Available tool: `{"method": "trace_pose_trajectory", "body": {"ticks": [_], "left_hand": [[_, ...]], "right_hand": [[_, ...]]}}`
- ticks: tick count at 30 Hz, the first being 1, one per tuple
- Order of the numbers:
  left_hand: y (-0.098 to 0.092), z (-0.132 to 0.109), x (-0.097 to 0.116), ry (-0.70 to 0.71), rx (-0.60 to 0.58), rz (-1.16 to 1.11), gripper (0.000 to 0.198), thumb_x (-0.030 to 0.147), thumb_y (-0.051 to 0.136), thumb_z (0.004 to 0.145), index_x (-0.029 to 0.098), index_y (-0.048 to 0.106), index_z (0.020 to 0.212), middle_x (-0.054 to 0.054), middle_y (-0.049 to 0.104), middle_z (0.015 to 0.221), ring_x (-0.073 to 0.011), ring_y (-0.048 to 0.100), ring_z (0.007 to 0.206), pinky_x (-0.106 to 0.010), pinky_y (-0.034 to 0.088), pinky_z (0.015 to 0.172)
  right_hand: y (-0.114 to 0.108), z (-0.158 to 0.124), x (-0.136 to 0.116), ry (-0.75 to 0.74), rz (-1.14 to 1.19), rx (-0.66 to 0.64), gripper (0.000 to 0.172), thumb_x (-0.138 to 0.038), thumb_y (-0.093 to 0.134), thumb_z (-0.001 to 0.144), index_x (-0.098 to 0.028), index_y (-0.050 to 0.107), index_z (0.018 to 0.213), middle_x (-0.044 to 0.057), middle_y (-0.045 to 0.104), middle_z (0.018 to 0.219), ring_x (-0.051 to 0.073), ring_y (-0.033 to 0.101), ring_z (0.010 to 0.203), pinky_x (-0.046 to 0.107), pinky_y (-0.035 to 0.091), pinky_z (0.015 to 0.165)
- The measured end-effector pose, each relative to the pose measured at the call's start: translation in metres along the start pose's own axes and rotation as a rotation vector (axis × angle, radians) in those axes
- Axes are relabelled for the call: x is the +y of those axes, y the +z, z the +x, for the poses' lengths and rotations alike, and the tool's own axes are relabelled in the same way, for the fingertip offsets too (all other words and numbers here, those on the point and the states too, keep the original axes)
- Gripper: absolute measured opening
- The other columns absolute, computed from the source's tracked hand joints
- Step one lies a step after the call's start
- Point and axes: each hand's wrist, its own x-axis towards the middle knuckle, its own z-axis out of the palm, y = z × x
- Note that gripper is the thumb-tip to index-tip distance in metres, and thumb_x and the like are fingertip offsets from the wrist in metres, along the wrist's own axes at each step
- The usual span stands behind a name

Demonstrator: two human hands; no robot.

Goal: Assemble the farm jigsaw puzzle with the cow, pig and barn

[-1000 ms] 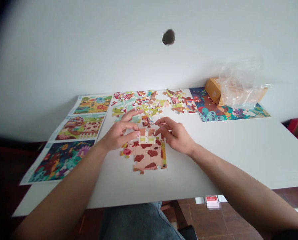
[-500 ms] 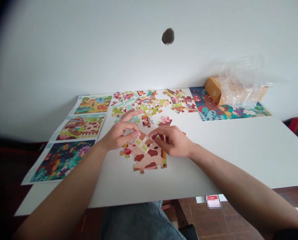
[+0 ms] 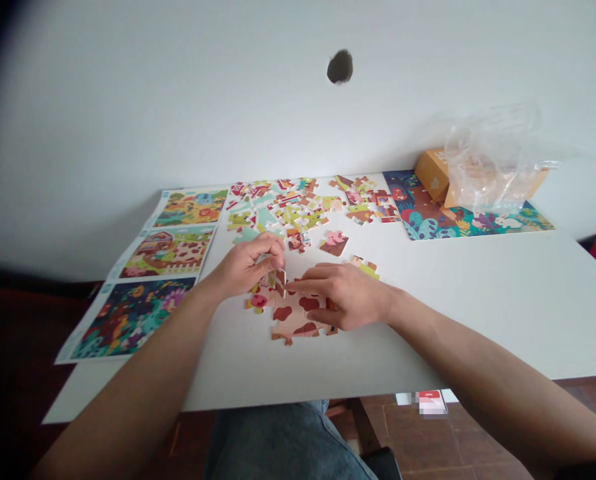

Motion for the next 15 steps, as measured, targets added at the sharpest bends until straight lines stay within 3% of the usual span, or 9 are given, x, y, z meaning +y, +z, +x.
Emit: {"method": "trace_pose_trajectory", "body": {"ticks": [2, 4, 10, 15], "left_hand": [[-0.002, -0.001, -0.002, -0.055, 0.013, -0.044, 0.030, 0.042, 0.059, 0.094, 0.019, 0.069, 0.079, -0.004, 0.069, 0.080, -0.0165, 0.063, 0.078, -0.030, 0.050, 0.075], [-0.005, -0.002, -0.002, -0.055, 0.005, -0.056, 0.028, 0.044, 0.064, 0.092, 0.020, 0.073, 0.080, -0.004, 0.070, 0.078, -0.0161, 0.061, 0.073, -0.029, 0.048, 0.070], [-0.003, -0.002, 0.003, 0.111, -0.193, -0.020, 0.020, 0.044, 0.069, 0.088, 0.028, 0.080, 0.084, -0.004, 0.076, 0.075, -0.0206, 0.054, 0.083, -0.035, 0.045, 0.080], [0.010, 0.000, 0.008, 0.117, -0.367, 0.082, 0.022, 0.047, 0.069, 0.086, 0.030, 0.080, 0.096, -0.003, 0.075, 0.082, -0.0234, 0.050, 0.095, -0.039, 0.043, 0.095]], "right_hand": [[-0.002, -0.001, -0.001, 0.043, -0.065, -0.032, 0.048, -0.033, 0.070, 0.085, -0.020, 0.063, 0.131, 0.013, 0.063, 0.119, 0.022, 0.062, 0.098, 0.034, 0.050, 0.085], [-0.003, -0.001, 0.000, 0.075, -0.119, -0.067, 0.045, -0.040, 0.072, 0.083, -0.021, 0.067, 0.124, 0.012, 0.061, 0.119, 0.021, 0.062, 0.095, 0.033, 0.049, 0.080], [-0.015, -0.004, 0.005, 0.152, -0.184, -0.112, 0.040, -0.041, 0.073, 0.082, -0.026, 0.072, 0.119, 0.008, 0.057, 0.101, 0.020, 0.058, 0.086, 0.031, 0.046, 0.075], [-0.028, -0.009, 0.011, 0.196, -0.195, -0.098, 0.041, -0.036, 0.077, 0.077, -0.031, 0.074, 0.118, 0.008, 0.057, 0.102, 0.022, 0.057, 0.091, 0.034, 0.047, 0.080]]}}
